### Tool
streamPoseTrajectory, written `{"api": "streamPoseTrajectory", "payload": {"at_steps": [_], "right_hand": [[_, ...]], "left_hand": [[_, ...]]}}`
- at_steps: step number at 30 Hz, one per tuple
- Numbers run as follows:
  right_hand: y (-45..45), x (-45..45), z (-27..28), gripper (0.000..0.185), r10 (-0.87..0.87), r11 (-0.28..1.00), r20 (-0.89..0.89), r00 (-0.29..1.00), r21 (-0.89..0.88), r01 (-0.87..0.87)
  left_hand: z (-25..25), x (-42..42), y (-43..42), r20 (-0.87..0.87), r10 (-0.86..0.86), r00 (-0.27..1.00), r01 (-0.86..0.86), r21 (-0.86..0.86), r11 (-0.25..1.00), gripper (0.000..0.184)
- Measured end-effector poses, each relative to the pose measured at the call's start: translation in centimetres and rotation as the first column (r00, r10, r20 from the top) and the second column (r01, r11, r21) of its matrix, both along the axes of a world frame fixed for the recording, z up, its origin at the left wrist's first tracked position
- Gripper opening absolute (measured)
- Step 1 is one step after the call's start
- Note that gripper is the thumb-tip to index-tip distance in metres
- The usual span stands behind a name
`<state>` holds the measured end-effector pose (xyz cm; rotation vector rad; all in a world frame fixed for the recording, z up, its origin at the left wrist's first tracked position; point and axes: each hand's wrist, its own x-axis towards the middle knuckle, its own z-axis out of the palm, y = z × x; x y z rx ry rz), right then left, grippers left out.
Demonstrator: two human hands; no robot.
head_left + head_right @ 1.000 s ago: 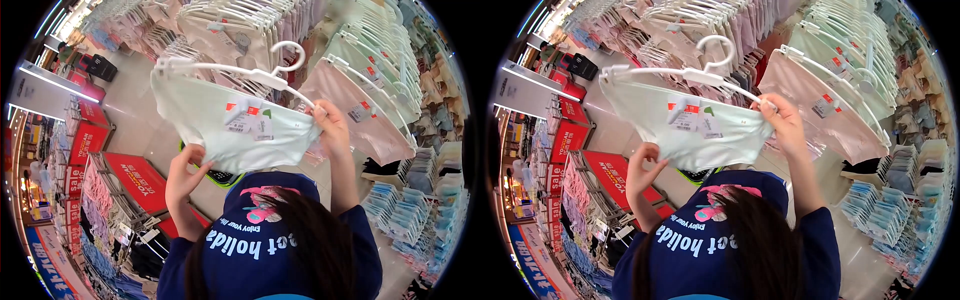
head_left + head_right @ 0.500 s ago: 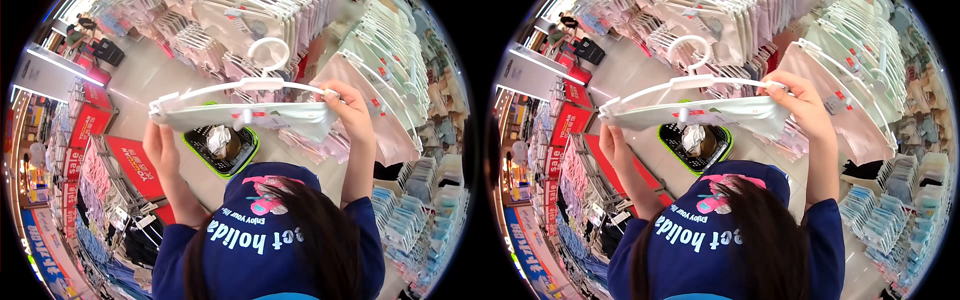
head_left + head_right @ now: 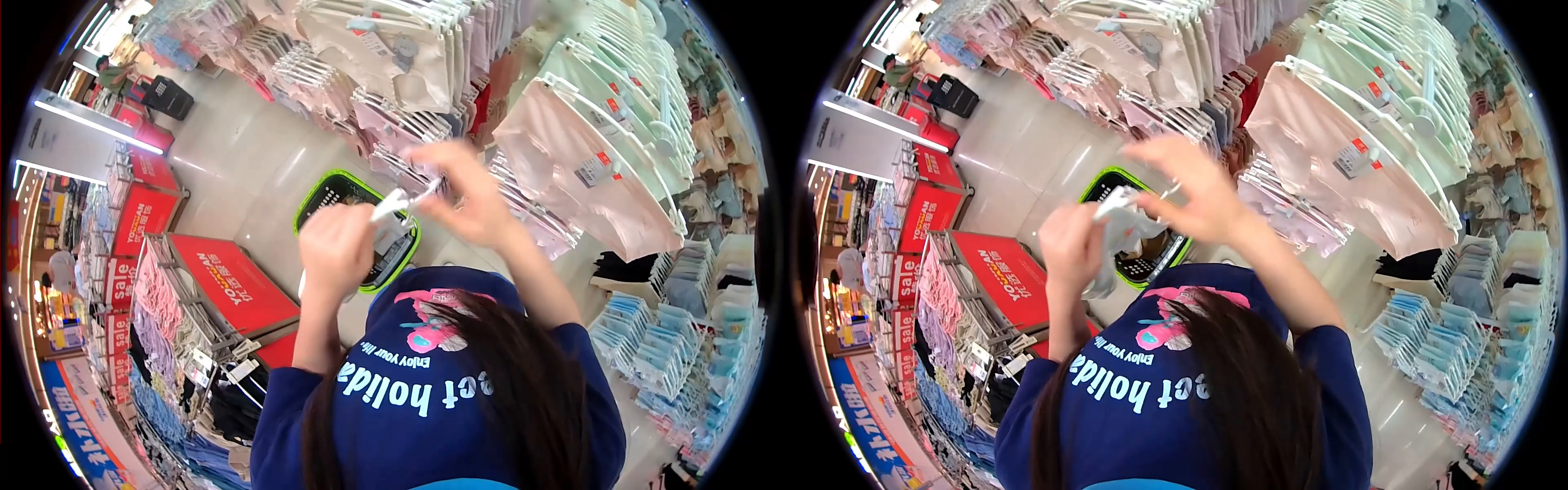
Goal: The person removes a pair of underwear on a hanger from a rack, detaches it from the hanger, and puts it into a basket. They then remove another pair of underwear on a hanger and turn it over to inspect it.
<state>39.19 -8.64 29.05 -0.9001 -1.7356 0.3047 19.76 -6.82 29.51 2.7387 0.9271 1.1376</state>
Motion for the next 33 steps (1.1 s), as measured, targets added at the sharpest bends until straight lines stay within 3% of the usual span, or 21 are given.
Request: {"api": "streamPoseTrajectory", "payload": {"at_steps": [2, 3, 6, 11, 15, 19, 20, 22, 23, 24, 26, 27, 30, 32, 33], "right_hand": [[0.3, -1.3, -1.8, 0.024, 0.307, 0.925, -0.046, 0.951, -0.221, -0.309], [0.3, -1.6, -2.1, 0.019, 0.318, 0.898, -0.058, 0.946, -0.300, -0.321], [0.4, -2.4, -2.3, 0.018, 0.290, 0.920, -0.109, 0.951, -0.242, -0.308], [0.4, -2.3, -2.4, 0.016, 0.251, 0.917, -0.098, 0.963, -0.295, -0.269], [0.3, -2.2, -1.6, 0.015, 0.265, 0.927, -0.088, 0.960, -0.252, -0.279], [0.2, -1.7, 0.0, 0.014, 0.236, 0.959, -0.125, 0.964, -0.131, -0.252], [0.2, -1.2, 0.7, 0.014, 0.225, 0.965, -0.150, 0.963, -0.100, -0.241], [-0.1, 0.4, 1.3, 0.023, 0.372, 0.902, -0.413, 0.831, -0.048, -0.428], [-0.7, 1.2, 2.2, 0.021, 0.405, 0.873, -0.555, 0.726, 0.000, -0.487], [-0.4, 2.4, 2.5, 0.026, 0.480, 0.857, -0.543, 0.689, 0.124, -0.500], [-1.2, 3.6, 5.0, 0.032, 0.611, 0.770, -0.602, 0.513, 0.305, -0.560], [-1.6, 4.7, 5.8, 0.032, 0.688, 0.694, -0.599, 0.410, 0.376, -0.614], [-3.1, 5.7, 7.9, 0.033, 0.751, 0.587, -0.635, 0.181, 0.518, -0.622], [-3.4, 6.6, 8.4, 0.035, 0.791, 0.447, -0.611, -0.045, 0.626, -0.639], [-4.1, 6.2, 9.0, 0.039, 0.749, 0.448, -0.644, -0.154, 0.663, -0.599]], "left_hand": [[-1.1, 0.6, 0.1, 0.025, -0.074, 0.997, 0.073, 0.030, 0.997, 0.009], [-1.5, 0.5, 0.2, 0.034, -0.069, 0.997, 0.068, 0.034, 0.997, 0.009], [-1.6, -0.2, 0.0, -0.035, -0.024, 0.999, 0.022, -0.040, 0.999, 0.010], [-1.8, -0.9, -0.3, 0.100, 0.035, 0.994, -0.023, -0.116, 0.993, 0.007], [-1.5, -1.0, -0.7, 0.105, 0.037, 0.994, -0.022, -0.137, 0.990, 0.005], [-1.7, -2.0, -1.0, 0.204, 0.086, 0.975, -0.060, -0.130, 0.990, 0.005], [-1.8, -2.0, -1.1, 0.334, 0.106, 0.937, -0.042, -0.193, 0.980, 0.009], [-2.1, -2.1, -1.4, 0.570, 0.168, 0.804, 0.019, -0.307, 0.952, 0.018], [-2.1, -2.6, -1.3, 0.596, 0.165, 0.786, 0.069, -0.350, 0.934, 0.032], [-2.5, -2.5, -1.4, 0.749, 0.252, 0.613, 0.190, -0.449, 0.873, 0.025], [-3.7, -4.1, -1.0, 0.879, 0.254, 0.403, 0.646, -0.470, 0.601, 0.019], [-3.6, -3.7, -1.1, 0.880, 0.300, 0.368, 0.724, -0.474, 0.501, 0.014], [-5.1, -3.0, -1.6, 0.806, 0.310, 0.504, 0.744, -0.587, 0.319, 0.019], [-5.4, -1.9, -1.7, 0.764, 0.289, 0.576, 0.716, -0.643, 0.271, 0.033], [-5.4, -1.5, -1.7, 0.746, 0.263, 0.612, 0.687, -0.666, 0.291, 0.038]]}}
